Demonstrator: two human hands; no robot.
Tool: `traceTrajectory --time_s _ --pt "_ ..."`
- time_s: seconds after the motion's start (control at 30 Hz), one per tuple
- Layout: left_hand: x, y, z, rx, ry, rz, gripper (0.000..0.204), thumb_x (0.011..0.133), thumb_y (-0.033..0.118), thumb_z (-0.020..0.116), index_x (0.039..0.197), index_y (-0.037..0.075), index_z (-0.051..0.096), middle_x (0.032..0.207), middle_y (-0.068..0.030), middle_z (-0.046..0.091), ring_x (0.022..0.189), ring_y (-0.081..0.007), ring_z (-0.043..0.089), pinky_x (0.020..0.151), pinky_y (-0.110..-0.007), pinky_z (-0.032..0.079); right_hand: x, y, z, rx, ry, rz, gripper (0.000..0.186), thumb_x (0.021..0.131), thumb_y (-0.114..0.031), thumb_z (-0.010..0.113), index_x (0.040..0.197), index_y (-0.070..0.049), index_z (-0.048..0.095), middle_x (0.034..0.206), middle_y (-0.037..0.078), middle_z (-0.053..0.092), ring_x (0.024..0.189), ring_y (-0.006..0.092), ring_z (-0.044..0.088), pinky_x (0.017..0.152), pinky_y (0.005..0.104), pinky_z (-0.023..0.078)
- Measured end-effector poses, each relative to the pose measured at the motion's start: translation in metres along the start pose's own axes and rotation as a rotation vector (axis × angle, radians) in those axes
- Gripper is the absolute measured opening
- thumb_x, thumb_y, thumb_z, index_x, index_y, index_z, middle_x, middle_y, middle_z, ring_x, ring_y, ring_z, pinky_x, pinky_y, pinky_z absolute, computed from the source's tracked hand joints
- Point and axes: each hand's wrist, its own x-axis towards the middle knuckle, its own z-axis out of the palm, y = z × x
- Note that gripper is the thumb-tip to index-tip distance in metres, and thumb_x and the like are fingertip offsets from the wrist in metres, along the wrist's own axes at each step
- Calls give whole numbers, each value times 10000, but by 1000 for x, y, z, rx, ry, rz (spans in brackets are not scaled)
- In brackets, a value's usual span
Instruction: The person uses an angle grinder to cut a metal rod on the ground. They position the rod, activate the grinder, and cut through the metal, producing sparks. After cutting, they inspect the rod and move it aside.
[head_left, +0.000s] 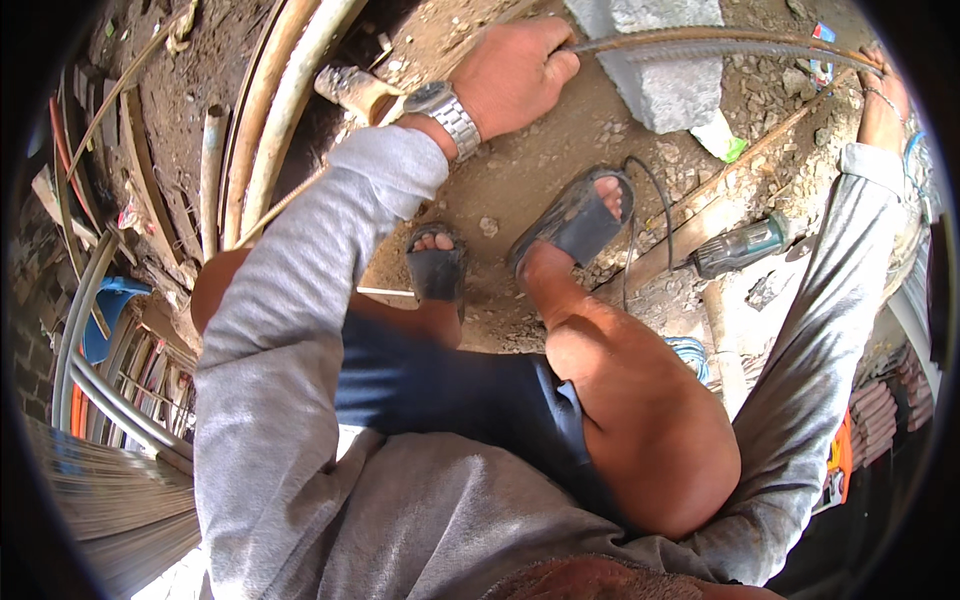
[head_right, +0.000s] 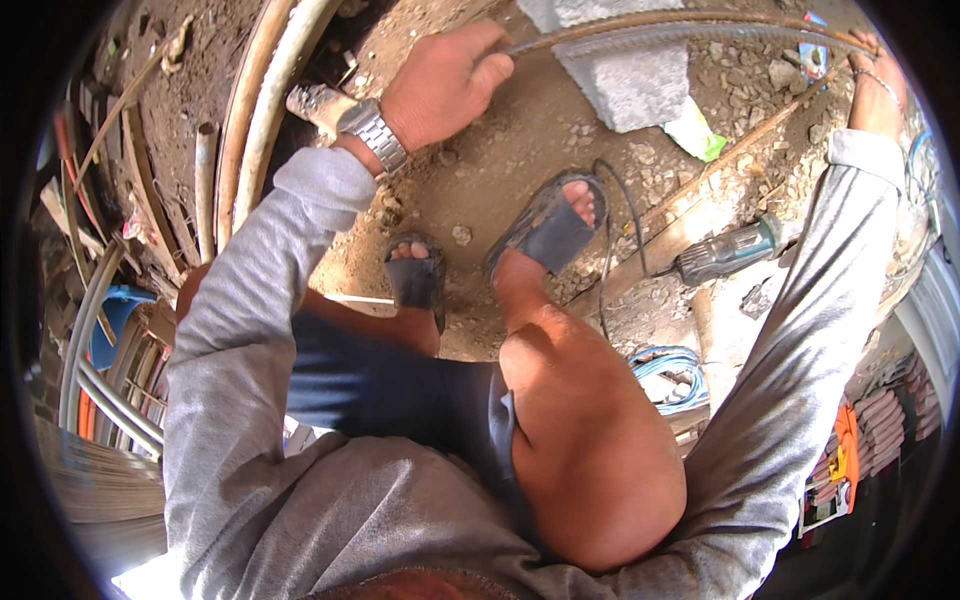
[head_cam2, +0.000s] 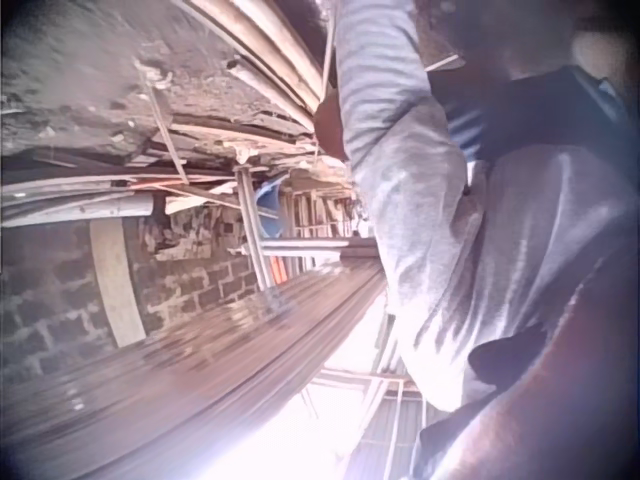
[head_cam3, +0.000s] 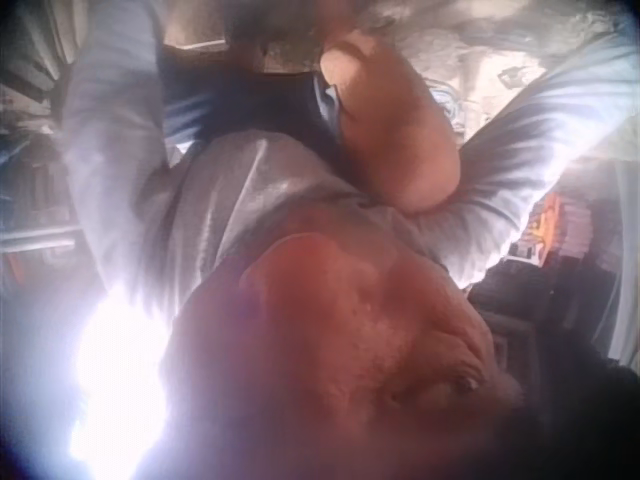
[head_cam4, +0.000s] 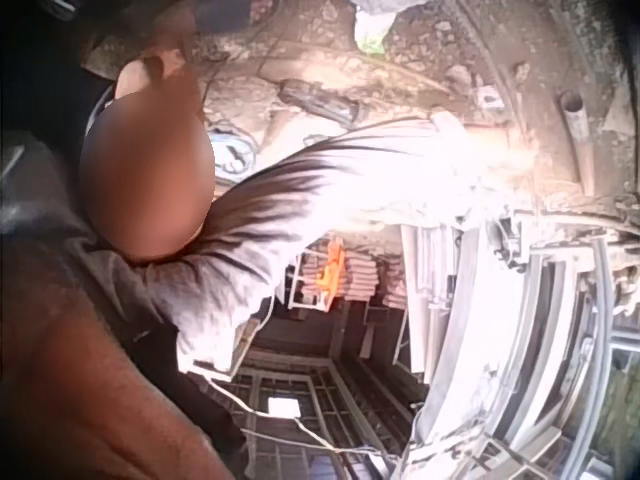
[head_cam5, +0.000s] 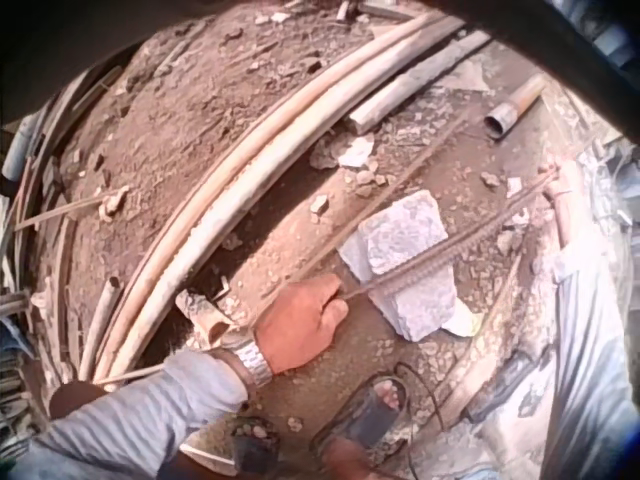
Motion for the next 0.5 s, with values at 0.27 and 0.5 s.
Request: traceTrajectory --time_s 0.27,0.5 --pt "9 9 2 -11 -177 -127 234 949 222 537 1103 63 613 813 -189 646 744 -397 647 652 -453 508 40 -2 -26 -36 38 61 265 969 -184 451 957 53 569 757 88 563 593 191 467 511 320 404" --pt "16 4 7 32 -177 -120 191 933 273 586 1033 111 594 734 -157 649 698 -409 638 584 -503 488 62 0 -46 -43 55 106 271 989 -170 432 992 71 556 771 95 559 594 183 451 506 305 390"
